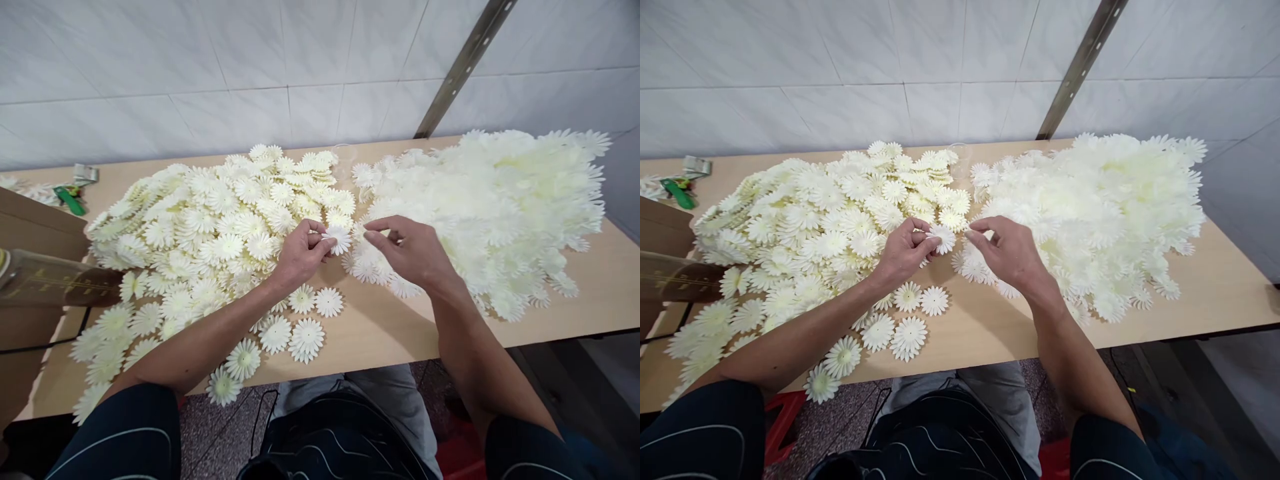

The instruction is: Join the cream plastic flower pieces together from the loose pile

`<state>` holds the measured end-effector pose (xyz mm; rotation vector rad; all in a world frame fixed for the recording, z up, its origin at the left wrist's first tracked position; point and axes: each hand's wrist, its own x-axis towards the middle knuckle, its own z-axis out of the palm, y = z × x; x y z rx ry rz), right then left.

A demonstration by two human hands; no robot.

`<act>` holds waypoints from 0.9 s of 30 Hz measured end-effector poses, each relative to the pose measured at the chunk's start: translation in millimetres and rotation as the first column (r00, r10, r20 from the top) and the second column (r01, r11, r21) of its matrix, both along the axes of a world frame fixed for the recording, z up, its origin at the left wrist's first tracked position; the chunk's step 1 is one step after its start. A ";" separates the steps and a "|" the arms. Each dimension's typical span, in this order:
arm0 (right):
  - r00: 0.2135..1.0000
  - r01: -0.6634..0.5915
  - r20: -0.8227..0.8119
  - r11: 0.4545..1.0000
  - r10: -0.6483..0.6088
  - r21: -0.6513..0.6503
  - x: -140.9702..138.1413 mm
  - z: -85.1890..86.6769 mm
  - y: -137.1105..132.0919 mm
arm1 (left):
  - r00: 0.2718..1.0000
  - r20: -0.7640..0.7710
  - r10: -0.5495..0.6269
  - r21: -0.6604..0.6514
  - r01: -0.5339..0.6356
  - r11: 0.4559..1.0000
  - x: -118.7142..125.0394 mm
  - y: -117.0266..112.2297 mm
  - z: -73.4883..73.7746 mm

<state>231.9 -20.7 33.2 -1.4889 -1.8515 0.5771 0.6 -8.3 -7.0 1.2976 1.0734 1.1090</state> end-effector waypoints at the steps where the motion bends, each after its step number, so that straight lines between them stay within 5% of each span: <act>1: 0.999 -0.031 -0.041 0.999 0.029 -0.040 -5.7 -1.4 -0.6 | 1.000 0.004 -0.024 0.002 0.024 1.000 0.5 -1.7 0.2; 6: 0.981 -0.173 -0.118 0.970 0.155 -0.169 -27.4 -10.0 1.1 | 0.988 -0.014 -0.156 0.023 0.157 0.987 2.4 -8.9 2.5; 12: 0.996 -0.045 -0.080 0.997 0.041 -0.060 -28.0 -17.5 3.7 | 0.985 -0.055 -0.163 -0.022 0.162 0.987 1.5 -7.4 2.7; 19: 0.996 -0.074 0.039 0.997 0.074 -0.002 -24.2 -14.3 3.1 | 0.994 -0.014 -0.111 0.016 0.111 0.994 -0.2 -2.8 -1.8; 27: 0.998 -0.049 -0.043 0.994 0.054 0.097 -26.3 -17.0 4.5 | 0.991 0.013 -0.135 0.054 0.134 0.989 -3.2 -2.6 -0.2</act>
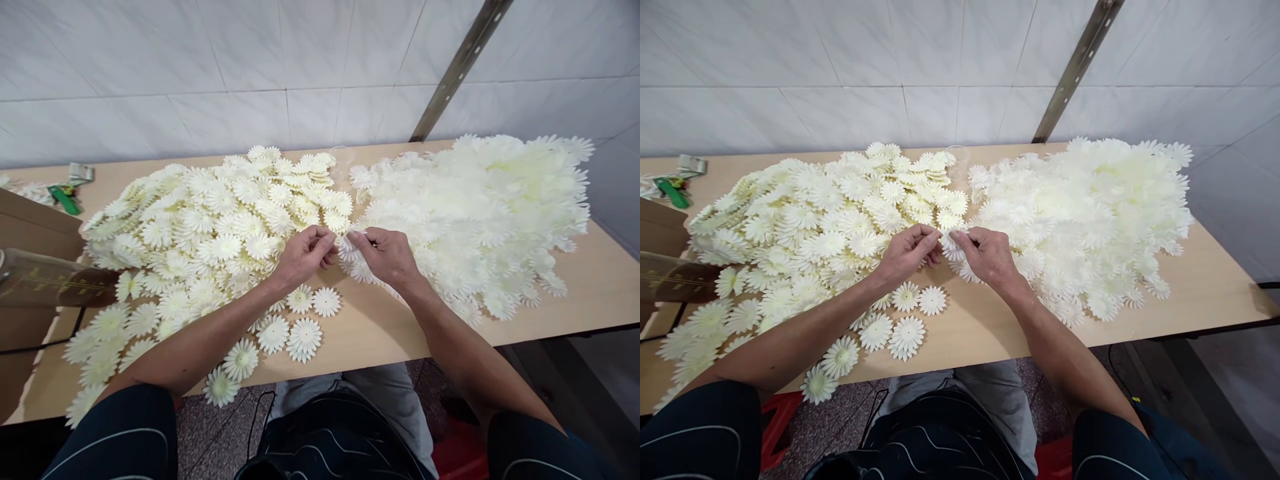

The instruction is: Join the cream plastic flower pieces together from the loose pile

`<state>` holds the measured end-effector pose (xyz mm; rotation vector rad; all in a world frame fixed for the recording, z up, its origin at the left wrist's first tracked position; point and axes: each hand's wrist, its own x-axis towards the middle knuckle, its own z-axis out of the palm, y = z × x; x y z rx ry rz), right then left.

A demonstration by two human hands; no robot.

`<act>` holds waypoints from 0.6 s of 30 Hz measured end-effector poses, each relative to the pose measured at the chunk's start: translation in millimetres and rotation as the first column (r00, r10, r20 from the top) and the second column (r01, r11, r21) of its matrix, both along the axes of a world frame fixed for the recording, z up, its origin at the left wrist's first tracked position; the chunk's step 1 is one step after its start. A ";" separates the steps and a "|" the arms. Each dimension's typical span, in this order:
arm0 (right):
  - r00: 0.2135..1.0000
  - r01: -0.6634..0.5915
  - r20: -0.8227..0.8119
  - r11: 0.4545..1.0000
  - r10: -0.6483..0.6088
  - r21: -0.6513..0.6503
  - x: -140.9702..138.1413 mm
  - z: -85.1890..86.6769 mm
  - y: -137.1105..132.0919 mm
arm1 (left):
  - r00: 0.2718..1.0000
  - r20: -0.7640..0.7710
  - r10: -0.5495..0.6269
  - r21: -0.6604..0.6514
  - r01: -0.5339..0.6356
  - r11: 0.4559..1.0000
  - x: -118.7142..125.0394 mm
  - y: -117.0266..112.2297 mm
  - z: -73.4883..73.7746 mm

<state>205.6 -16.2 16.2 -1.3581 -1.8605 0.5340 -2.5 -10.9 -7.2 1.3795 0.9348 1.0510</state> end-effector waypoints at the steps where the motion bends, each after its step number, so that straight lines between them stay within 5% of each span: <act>1: 1.000 0.012 -0.006 1.000 -0.012 0.002 -0.9 -0.4 -0.1 | 1.000 0.002 -0.006 -0.002 0.006 1.000 0.3 -0.1 0.4; 12: 0.997 0.056 -0.043 0.995 -0.059 -0.088 0.3 3.6 -2.5 | 0.997 0.004 0.078 -0.033 -0.078 0.996 3.9 2.7 -5.9; 18: 0.964 0.052 -0.252 0.991 -0.083 -0.127 16.7 9.9 -0.2 | 0.989 0.008 0.146 -0.038 -0.146 0.989 2.8 4.4 -5.8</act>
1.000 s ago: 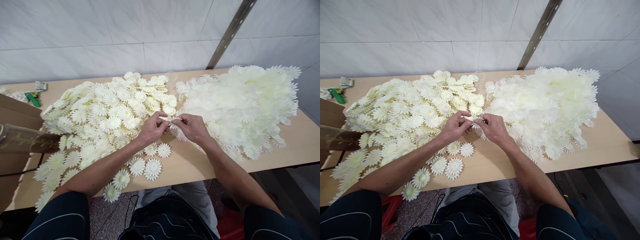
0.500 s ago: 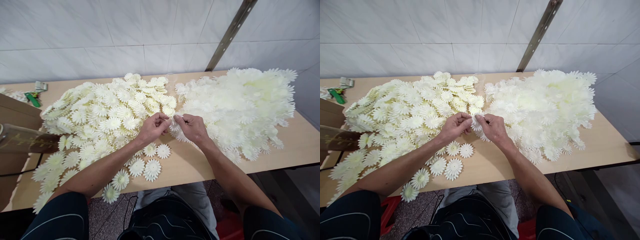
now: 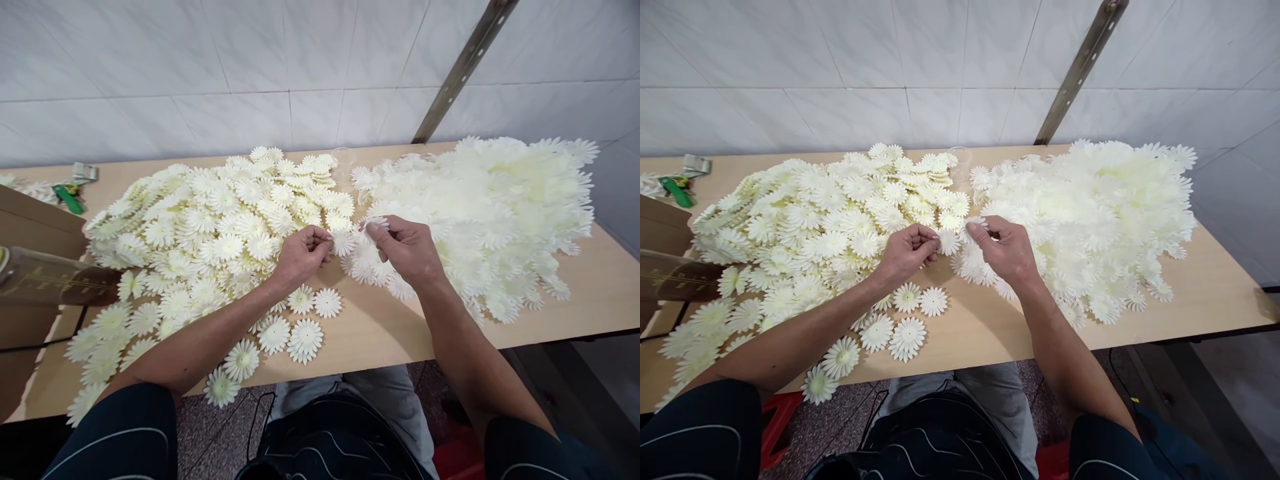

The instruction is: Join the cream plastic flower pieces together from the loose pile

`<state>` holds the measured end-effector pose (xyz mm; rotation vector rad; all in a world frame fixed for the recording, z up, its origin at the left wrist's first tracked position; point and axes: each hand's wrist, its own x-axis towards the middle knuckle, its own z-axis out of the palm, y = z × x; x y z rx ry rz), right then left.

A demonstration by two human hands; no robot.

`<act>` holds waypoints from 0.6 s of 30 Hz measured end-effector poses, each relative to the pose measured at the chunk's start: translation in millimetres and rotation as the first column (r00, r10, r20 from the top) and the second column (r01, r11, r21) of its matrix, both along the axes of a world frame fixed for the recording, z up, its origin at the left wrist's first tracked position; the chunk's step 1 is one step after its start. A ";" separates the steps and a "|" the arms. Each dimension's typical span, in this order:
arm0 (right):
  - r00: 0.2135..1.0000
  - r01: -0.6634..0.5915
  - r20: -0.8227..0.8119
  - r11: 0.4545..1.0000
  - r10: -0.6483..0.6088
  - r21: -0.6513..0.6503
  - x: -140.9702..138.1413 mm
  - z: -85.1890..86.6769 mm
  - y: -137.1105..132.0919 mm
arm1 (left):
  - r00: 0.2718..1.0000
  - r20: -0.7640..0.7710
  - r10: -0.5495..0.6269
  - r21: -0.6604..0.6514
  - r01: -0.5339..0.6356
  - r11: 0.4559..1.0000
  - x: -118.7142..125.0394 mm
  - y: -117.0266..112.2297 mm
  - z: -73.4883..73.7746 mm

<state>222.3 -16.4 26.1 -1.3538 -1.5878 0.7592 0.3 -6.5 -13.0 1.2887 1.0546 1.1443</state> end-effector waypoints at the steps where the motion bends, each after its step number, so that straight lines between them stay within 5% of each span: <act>1: 0.999 -0.043 -0.030 0.999 0.042 -0.020 0.3 -0.6 0.1 | 1.000 0.010 0.006 0.005 -0.006 1.000 0.2 -0.2 0.3; 9: 0.988 -0.157 -0.030 0.983 0.154 -0.096 -7.9 -1.8 -0.8 | 0.990 0.012 -0.140 0.096 0.138 0.986 3.2 -7.4 6.7; 13: 0.998 0.061 0.033 0.998 -0.062 0.031 16.1 18.4 -5.6 | 0.992 -0.012 -0.129 0.076 0.130 0.989 3.0 -7.3 6.2; 18: 0.902 0.337 0.245 0.935 -0.355 0.112 58.3 50.8 -24.9 | 0.999 -0.031 -0.043 0.024 0.044 0.999 1.2 -2.5 3.1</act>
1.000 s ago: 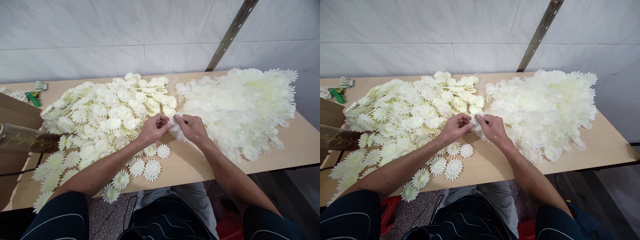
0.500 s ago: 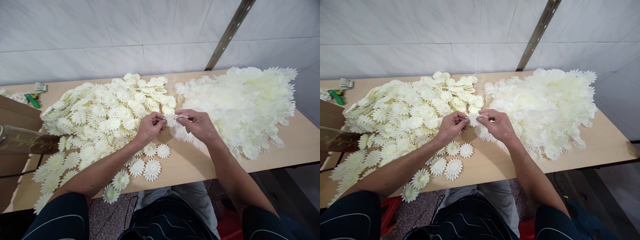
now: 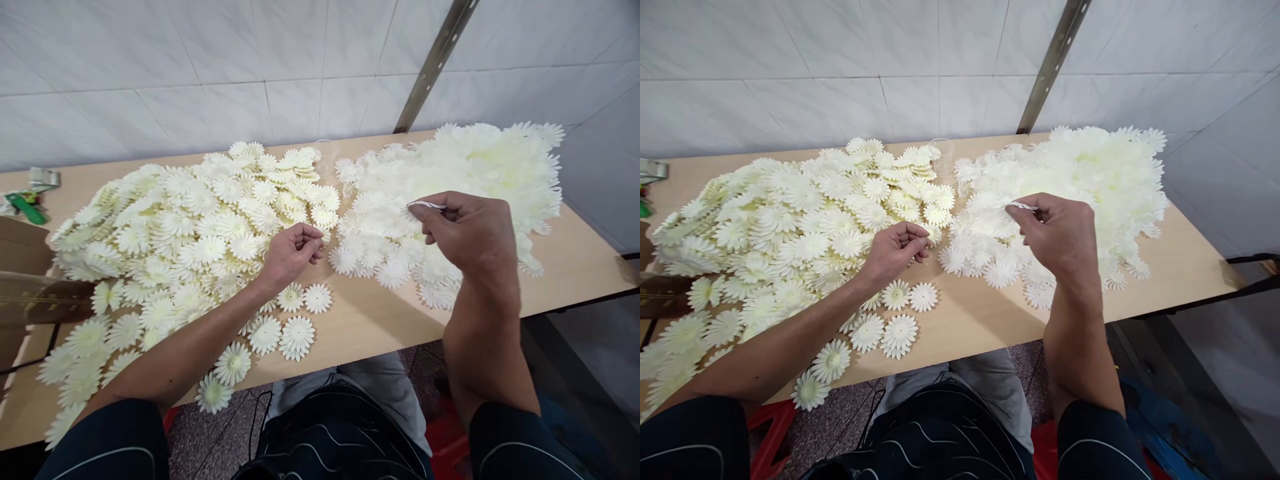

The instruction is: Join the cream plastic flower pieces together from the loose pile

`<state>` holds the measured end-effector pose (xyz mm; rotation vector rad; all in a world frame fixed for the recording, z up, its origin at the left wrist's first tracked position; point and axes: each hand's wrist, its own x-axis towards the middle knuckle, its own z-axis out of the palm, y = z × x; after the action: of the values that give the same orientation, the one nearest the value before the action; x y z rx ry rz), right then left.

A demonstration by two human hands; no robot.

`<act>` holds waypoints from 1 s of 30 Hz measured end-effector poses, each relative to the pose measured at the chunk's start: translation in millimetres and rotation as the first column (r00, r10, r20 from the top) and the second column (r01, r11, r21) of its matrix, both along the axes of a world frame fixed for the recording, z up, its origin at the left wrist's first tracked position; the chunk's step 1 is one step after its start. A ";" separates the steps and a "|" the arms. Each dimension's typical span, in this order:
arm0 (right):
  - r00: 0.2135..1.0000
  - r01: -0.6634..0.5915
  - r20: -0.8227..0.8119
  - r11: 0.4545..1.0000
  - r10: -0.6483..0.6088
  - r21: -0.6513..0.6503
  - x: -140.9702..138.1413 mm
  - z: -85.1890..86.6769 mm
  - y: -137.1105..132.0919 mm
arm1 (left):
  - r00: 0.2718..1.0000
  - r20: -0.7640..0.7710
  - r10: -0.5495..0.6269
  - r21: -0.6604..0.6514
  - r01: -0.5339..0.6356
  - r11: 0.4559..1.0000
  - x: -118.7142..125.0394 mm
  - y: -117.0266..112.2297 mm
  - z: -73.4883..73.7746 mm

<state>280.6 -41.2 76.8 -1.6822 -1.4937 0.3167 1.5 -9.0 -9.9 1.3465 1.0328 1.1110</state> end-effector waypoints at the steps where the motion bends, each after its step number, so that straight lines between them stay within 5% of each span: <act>1: 0.998 0.017 0.059 0.999 -0.015 -0.035 6.3 3.6 -4.6 | 1.000 -0.009 0.007 -0.003 -0.007 1.000 -0.3 0.6 -0.4; 8: 0.944 0.147 0.320 0.971 -0.080 -0.190 36.6 -3.1 -25.8 | 0.993 -0.073 0.088 0.085 -0.082 0.993 -3.0 4.0 0.1; 13: 0.885 0.045 0.452 0.987 -0.111 0.153 29.0 -6.3 -20.7 | 0.981 0.029 0.190 0.160 -0.192 0.968 -3.9 9.3 5.7; 16: 0.913 -0.172 0.392 0.977 0.111 0.124 2.4 -6.3 -8.9 | 0.964 0.086 0.250 0.193 -0.262 0.946 -4.5 10.6 10.7; 19: 0.826 -0.400 0.398 0.913 0.398 -0.083 -34.4 -11.3 0.3 | 0.957 0.122 0.264 0.227 -0.286 0.931 -5.9 10.2 16.6; 23: 0.548 -0.633 0.395 0.675 0.737 -0.380 -77.2 -22.5 -8.8 | 0.957 0.109 0.268 0.227 -0.286 0.931 -8.2 10.2 24.1; 26: 0.388 -0.674 0.377 0.538 0.841 -0.506 -90.1 -31.2 -24.7 | 0.956 0.090 0.278 0.206 -0.291 0.934 -8.9 11.4 27.4; 30: 0.435 -0.591 0.416 0.602 0.798 -0.537 -90.6 -46.0 -36.3 | 0.960 0.061 0.273 0.175 -0.279 0.944 -7.9 11.8 28.1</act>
<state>190.0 -77.6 30.9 -1.3171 -2.8197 0.4849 -6.5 2.8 18.2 1.3457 1.1398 1.4645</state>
